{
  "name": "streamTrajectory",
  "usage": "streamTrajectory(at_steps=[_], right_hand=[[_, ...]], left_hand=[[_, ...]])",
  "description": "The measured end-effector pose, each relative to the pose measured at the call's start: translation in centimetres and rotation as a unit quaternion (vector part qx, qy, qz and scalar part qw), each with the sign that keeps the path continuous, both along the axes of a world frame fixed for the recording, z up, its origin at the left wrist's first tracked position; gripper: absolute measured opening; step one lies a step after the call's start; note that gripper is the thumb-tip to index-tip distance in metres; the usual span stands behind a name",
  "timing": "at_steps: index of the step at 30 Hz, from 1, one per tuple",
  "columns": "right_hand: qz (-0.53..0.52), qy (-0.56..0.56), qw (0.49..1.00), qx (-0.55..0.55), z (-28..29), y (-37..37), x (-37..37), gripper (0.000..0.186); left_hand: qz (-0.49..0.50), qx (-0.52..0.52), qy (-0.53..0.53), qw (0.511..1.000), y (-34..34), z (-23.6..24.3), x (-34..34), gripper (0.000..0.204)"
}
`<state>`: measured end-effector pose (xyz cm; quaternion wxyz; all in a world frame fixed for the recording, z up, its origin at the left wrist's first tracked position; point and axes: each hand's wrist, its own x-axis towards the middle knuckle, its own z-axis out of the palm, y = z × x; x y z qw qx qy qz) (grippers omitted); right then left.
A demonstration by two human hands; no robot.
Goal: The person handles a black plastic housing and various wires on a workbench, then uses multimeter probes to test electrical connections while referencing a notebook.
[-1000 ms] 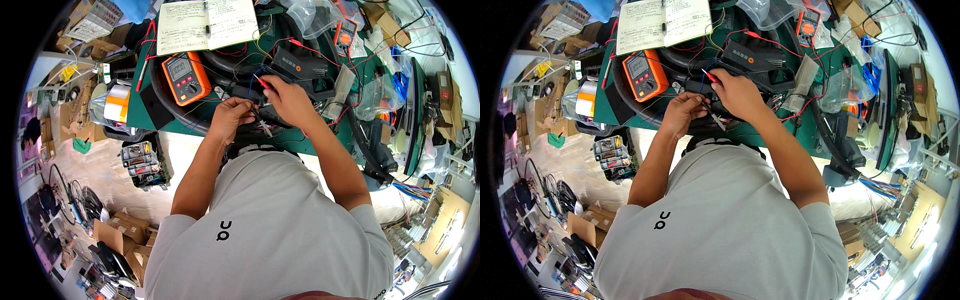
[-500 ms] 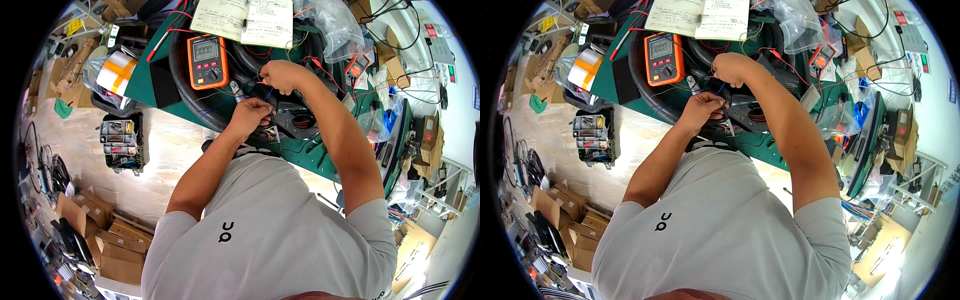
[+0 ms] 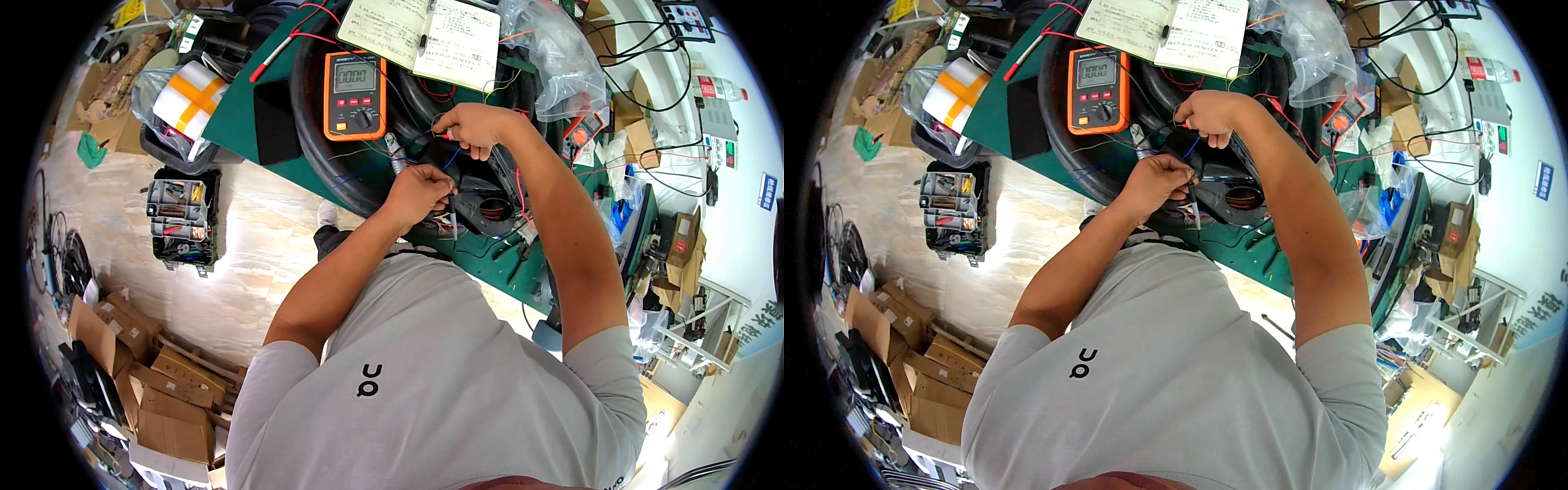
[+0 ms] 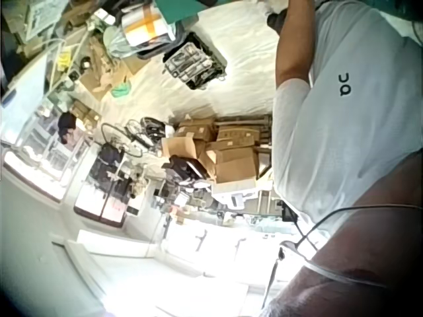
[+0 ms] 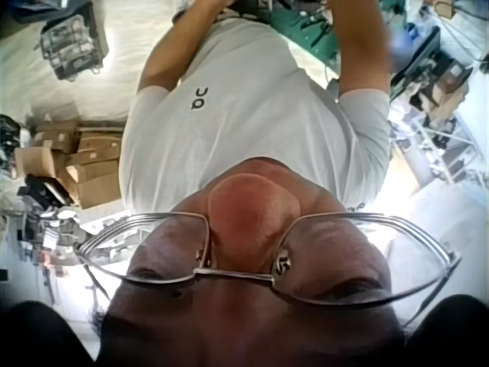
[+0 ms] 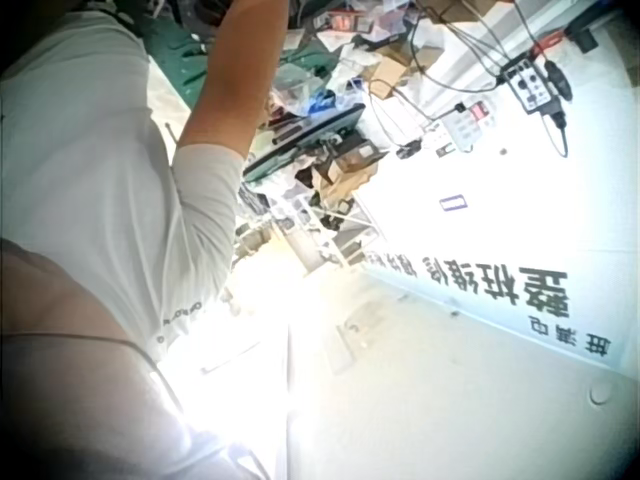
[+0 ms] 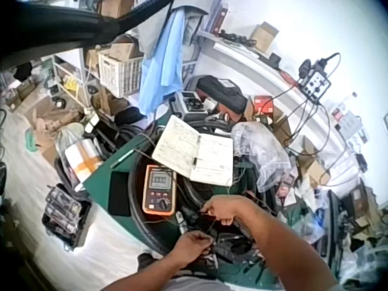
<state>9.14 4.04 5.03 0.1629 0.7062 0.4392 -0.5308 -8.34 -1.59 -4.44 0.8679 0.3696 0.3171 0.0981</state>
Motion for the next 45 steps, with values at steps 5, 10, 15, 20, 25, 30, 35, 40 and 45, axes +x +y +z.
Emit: streamTrajectory(at_steps=[5, 10, 15, 20, 25, 30, 35, 40, 45], right_hand=[[-0.001, -0.004, 1.0, -0.016, -0.5, 0.2, 0.2, 0.044], [-0.001, -0.013, 1.0, -0.016, -0.6, 0.3, 0.0, 0.044], [-0.009, -0.011, 1.0, -0.009, -0.6, 0.3, 0.1, 0.042], [-0.004, -0.007, 1.0, -0.002, -0.6, 0.3, 0.3, 0.041], [-0.01, 0.006, 1.0, 0.009, -1.6, 0.2, 0.7, 0.04], [-0.031, 0.02, 0.999, 0.034, -1.6, -0.3, 0.9, 0.04], [-0.05, 0.075, 0.995, 0.053, -2.1, -0.8, 1.5, 0.025], [-0.041, 0.057, 0.994, 0.081, -1.9, -0.8, 1.3, 0.039], [-0.018, 0.04, 0.995, 0.095, -1.5, -1.3, 1.4, 0.052]], left_hand=[[-0.001, -0.004, 0.003, 1.0, -0.1, -0.1, 0.1, 0.011], [-0.003, -0.006, 0.003, 1.0, 0.0, -0.2, 0.2, 0.011], [-0.005, 0.005, 0.008, 1.0, 0.0, 0.0, 0.2, 0.012], [-0.005, 0.007, 0.014, 1.0, 0.0, 0.1, 0.3, 0.012], [-0.002, 0.008, 0.011, 1.0, -0.1, 0.1, 0.1, 0.012], [-0.004, 0.001, 0.008, 1.0, -0.1, 0.1, 0.1, 0.012], [-0.003, 0.033, 0.023, 0.999, -0.4, 0.3, 0.3, 0.013], [-0.005, 0.03, 0.032, 0.999, -0.2, 0.8, 0.3, 0.013], [-0.005, 0.032, 0.045, 0.998, -0.4, 1.4, 0.4, 0.011]])
